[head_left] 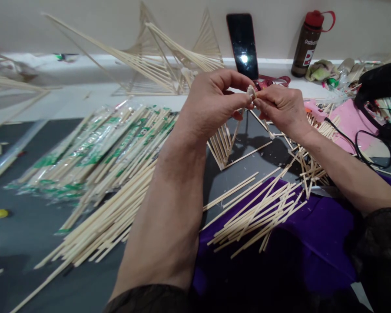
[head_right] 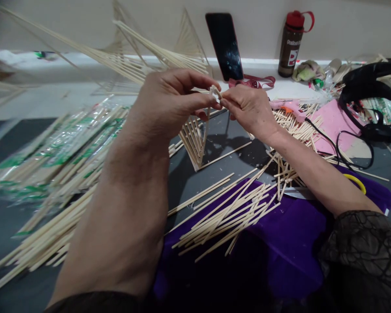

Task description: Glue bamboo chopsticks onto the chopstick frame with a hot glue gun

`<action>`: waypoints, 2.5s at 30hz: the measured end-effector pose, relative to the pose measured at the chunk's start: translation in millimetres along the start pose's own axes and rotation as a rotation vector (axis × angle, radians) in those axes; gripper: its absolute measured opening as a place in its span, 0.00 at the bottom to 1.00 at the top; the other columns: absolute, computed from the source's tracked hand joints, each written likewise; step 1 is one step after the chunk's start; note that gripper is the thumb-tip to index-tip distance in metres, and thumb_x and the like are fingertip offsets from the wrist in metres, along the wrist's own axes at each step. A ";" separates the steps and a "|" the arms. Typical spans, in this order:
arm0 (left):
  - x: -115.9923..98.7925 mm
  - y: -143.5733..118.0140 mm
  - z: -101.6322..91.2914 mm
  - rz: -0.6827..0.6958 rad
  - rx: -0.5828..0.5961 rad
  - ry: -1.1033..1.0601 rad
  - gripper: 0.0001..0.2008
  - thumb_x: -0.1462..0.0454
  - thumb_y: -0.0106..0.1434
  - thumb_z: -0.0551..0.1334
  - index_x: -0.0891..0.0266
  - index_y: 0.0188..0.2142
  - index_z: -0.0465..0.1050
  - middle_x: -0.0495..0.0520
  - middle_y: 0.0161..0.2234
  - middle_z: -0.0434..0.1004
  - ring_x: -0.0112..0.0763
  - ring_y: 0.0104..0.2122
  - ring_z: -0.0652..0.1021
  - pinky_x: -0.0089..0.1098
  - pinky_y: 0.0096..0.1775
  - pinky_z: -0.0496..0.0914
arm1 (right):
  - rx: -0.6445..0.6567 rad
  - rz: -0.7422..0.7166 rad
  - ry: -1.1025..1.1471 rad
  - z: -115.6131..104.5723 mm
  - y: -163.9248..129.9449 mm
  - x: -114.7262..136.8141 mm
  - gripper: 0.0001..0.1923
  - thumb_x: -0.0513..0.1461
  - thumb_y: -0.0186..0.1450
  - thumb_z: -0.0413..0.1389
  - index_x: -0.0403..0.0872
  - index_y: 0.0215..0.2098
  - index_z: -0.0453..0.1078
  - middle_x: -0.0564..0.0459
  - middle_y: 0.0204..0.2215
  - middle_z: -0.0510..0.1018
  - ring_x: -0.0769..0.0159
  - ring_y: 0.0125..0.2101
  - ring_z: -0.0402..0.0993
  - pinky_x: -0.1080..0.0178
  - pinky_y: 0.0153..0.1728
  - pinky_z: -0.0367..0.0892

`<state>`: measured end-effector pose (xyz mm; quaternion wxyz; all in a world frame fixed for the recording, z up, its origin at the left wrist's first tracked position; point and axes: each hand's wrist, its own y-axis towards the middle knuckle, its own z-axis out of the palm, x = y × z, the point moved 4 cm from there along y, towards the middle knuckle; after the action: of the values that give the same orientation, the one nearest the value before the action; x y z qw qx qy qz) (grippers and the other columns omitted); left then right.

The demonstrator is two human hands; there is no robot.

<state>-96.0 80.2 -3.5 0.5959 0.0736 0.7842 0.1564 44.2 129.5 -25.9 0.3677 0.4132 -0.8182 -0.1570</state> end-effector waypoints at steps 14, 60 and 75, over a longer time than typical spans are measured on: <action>-3.9 -2.4 -2.0 0.009 0.029 0.013 0.05 0.66 0.51 0.68 0.57 0.30 0.78 0.50 0.30 0.79 0.34 0.29 0.77 0.35 0.27 0.72 | 0.023 0.010 -0.045 1.0 1.3 2.2 0.17 0.49 0.70 0.50 0.47 0.36 0.75 0.50 0.30 0.79 0.64 0.32 0.77 0.61 0.35 0.72; 2.0 -3.2 -4.1 -0.020 0.020 -0.036 0.05 0.61 0.54 0.68 0.52 0.33 0.79 0.48 0.29 0.80 0.36 0.31 0.75 0.45 0.32 0.75 | 0.049 -0.006 -0.166 0.9 4.2 9.0 0.15 0.46 0.70 0.50 0.49 0.33 0.75 0.50 0.28 0.79 0.64 0.30 0.76 0.60 0.38 0.70; -0.1 -3.8 -3.5 0.006 0.038 -0.034 0.04 0.63 0.56 0.68 0.55 0.32 0.79 0.49 0.28 0.78 0.35 0.31 0.75 0.40 0.30 0.74 | 0.058 0.049 -0.109 1.1 3.3 8.4 0.14 0.44 0.70 0.50 0.49 0.31 0.73 0.51 0.31 0.79 0.63 0.35 0.76 0.60 0.38 0.70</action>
<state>-99.1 76.1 -3.8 0.6071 0.0901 0.7767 0.1419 38.3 124.8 -20.9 0.3143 0.3945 -0.8510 -0.1462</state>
